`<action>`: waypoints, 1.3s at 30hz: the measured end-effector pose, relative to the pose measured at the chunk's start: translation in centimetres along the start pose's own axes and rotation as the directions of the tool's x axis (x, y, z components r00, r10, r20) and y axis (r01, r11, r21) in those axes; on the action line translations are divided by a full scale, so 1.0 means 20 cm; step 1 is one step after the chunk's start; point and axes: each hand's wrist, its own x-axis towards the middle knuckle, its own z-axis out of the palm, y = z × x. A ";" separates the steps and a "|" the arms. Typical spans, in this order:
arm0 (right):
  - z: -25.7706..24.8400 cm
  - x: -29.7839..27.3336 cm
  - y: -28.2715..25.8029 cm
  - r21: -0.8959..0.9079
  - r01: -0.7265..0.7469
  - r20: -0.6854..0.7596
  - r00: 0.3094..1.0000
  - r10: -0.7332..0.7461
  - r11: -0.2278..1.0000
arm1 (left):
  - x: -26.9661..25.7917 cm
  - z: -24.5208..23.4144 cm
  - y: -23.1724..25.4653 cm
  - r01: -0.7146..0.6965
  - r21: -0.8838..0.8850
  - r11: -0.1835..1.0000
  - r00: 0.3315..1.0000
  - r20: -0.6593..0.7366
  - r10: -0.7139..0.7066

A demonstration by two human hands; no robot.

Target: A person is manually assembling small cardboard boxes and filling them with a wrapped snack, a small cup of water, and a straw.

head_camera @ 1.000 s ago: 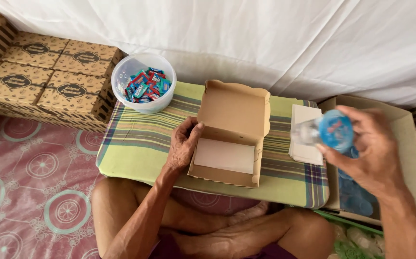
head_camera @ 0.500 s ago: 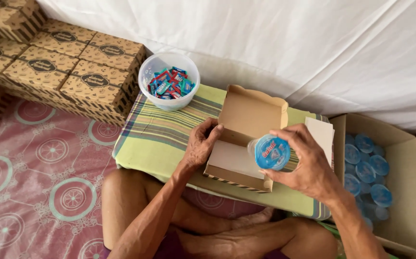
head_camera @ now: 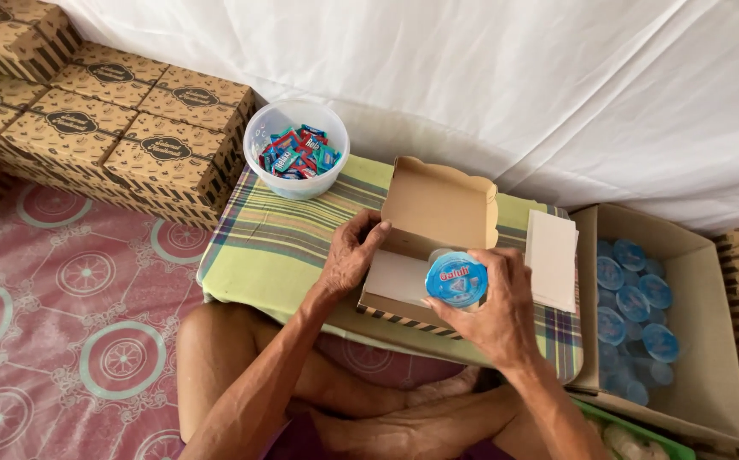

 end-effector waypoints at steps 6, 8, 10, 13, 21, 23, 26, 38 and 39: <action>0.08 -0.10 -0.04 0.037 -0.201 -0.050 0.978 0.203 0.979 | 0.00 -0.02 0.01 0.025 0.106 0.994 0.998 0.061 -0.031; 0.09 -0.11 -0.03 0.008 -0.199 -0.068 0.978 0.199 0.980 | -0.02 -0.01 0.09 0.028 0.152 0.988 0.997 0.066 -0.038; 0.09 -0.12 -0.04 0.055 -0.204 -0.067 0.976 0.208 0.977 | -0.06 0.01 0.20 -0.199 0.370 0.907 0.968 -0.068 0.240; 0.13 -0.15 0.00 0.077 -0.222 -0.070 0.971 0.228 0.972 | -0.10 0.02 0.22 -0.415 0.595 0.688 0.833 -0.055 0.551; 0.09 -0.12 -0.06 0.035 -0.258 -0.008 0.966 0.259 0.965 | -0.23 0.15 0.37 -0.511 0.488 0.707 0.856 0.361 0.369; 0.08 -0.12 -0.06 0.033 -0.289 -0.002 0.957 0.289 0.957 | -0.23 0.17 0.35 -0.492 0.470 0.733 0.854 0.423 0.302; 0.04 -0.12 -0.06 0.051 -0.280 0.026 0.960 0.279 0.959 | -0.21 0.18 0.30 -0.487 0.512 0.707 0.849 0.466 0.247; -0.09 -0.10 -0.05 0.304 -0.087 0.086 0.994 0.064 0.949 | -0.21 0.18 0.25 -0.476 0.554 0.682 0.840 0.516 0.167; -0.09 -0.11 -0.05 0.318 -0.087 0.086 0.994 0.063 0.944 | -0.21 0.18 0.26 -0.488 0.547 0.680 0.829 0.534 0.165</action>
